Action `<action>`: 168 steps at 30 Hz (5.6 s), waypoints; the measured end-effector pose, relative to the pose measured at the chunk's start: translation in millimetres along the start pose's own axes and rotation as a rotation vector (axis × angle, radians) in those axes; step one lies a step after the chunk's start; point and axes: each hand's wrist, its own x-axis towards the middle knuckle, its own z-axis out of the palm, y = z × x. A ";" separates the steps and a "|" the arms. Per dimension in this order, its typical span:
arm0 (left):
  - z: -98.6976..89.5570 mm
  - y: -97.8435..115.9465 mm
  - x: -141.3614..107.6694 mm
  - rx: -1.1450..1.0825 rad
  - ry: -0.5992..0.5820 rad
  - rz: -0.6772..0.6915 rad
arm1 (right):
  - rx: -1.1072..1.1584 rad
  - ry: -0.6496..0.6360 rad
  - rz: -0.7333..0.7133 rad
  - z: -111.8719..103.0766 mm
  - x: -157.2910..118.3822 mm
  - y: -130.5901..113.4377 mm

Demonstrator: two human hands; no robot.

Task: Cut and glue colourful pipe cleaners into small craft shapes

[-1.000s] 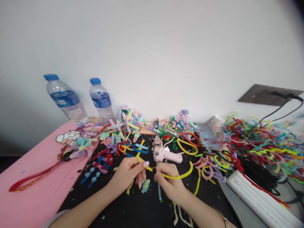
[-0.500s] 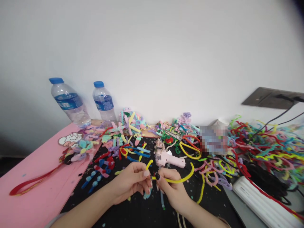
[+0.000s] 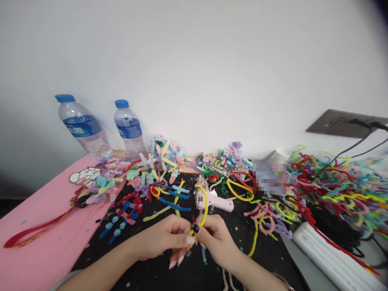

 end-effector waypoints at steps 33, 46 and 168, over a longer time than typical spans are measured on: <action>11.0 1.9 5.7 0.276 0.515 0.281 | -0.078 0.279 -0.040 -3.3 2.3 3.4; -11.6 10.6 -6.8 0.542 0.942 0.508 | -0.193 0.522 -0.098 -16.8 4.7 4.5; 7.2 1.9 -0.5 0.598 0.373 0.256 | -0.373 0.215 -0.135 -17.4 5.1 -1.7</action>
